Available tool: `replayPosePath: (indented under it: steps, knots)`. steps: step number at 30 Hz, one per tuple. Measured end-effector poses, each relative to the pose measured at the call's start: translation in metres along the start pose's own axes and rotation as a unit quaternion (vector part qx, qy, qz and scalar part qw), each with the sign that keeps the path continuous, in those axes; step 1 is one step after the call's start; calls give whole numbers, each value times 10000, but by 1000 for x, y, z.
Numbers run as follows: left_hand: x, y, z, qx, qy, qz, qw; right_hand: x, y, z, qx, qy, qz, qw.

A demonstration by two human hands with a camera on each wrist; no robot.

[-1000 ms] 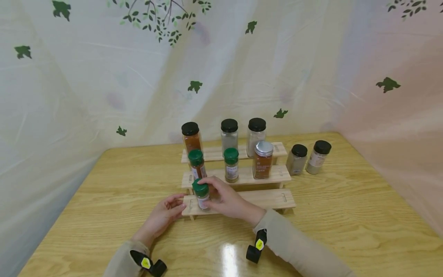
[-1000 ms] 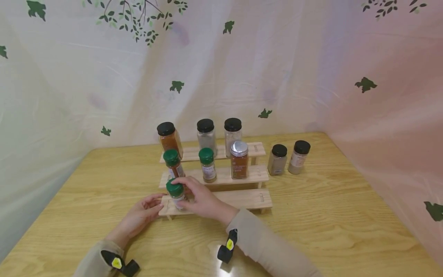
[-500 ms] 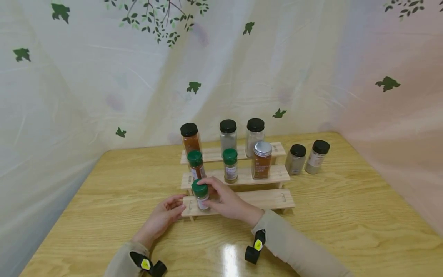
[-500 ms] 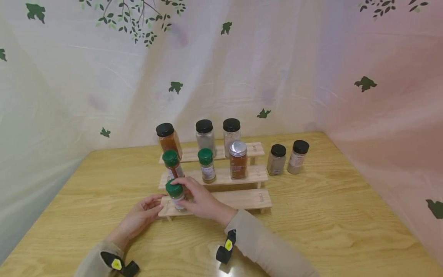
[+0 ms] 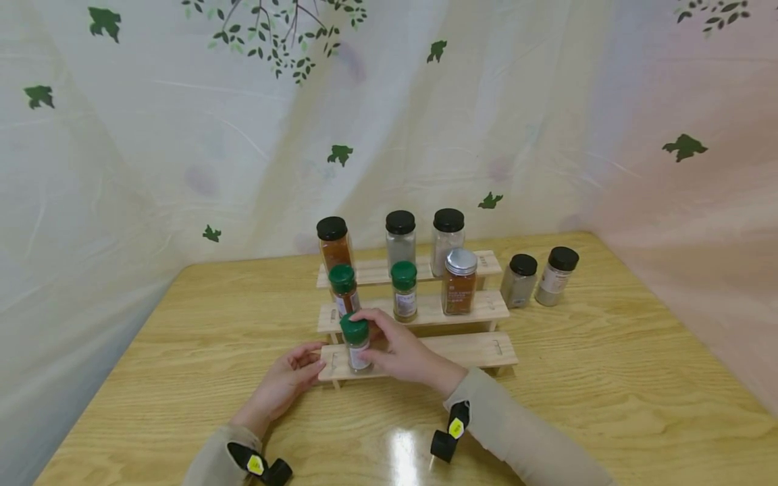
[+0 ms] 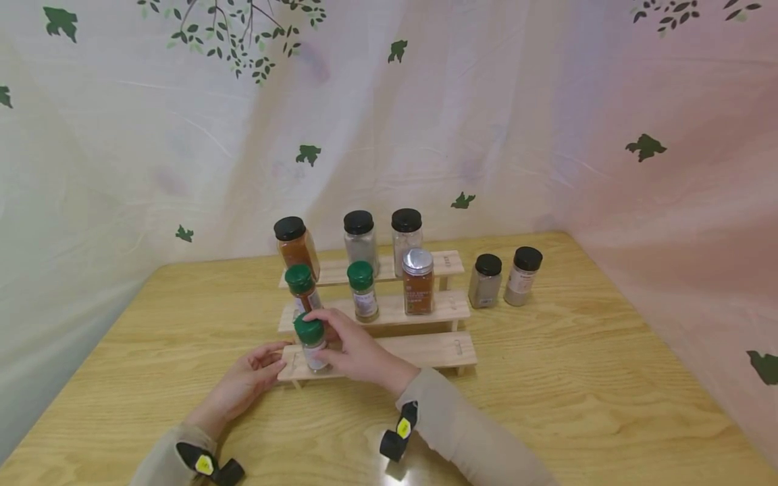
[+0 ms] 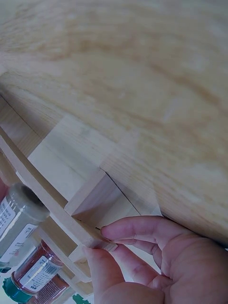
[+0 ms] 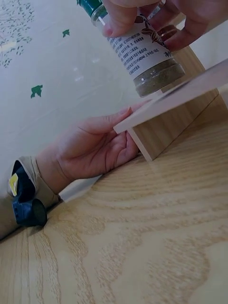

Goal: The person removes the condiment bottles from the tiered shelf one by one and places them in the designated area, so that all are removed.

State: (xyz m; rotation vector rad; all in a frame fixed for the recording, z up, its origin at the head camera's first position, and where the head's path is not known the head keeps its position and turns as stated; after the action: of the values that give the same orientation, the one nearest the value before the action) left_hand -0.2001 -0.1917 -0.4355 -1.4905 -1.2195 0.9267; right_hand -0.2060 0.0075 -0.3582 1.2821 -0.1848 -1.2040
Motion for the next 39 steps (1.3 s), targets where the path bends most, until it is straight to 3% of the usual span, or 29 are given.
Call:
replayPosePath:
  steps: [17, 31, 39]
  knots:
    - [-1, -1, 2, -47, -21, 6, 10000, -19, 2, -13, -312, -130, -90, 9994]
    - [0, -1, 4, -15, -70, 26, 10000, -36, 0, -32, -239, -285, -173, 9992]
    - [-1, -1, 4, -9, -51, 33, 10000, -50, -4, -42, 105, -459, -46, 9989]
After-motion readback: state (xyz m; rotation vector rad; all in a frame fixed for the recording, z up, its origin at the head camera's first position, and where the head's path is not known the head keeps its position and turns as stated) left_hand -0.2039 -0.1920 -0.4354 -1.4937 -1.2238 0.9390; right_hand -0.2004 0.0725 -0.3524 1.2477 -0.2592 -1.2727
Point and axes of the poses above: each hand's wrist, its own z-axis towards the middle knuckle, its own x-axis out of the palm, y = z × x, the point moved 5 cm from there along z, towards the middle knuckle, and after that the axes turned 1 degree about -x, right-handed, at the moved point
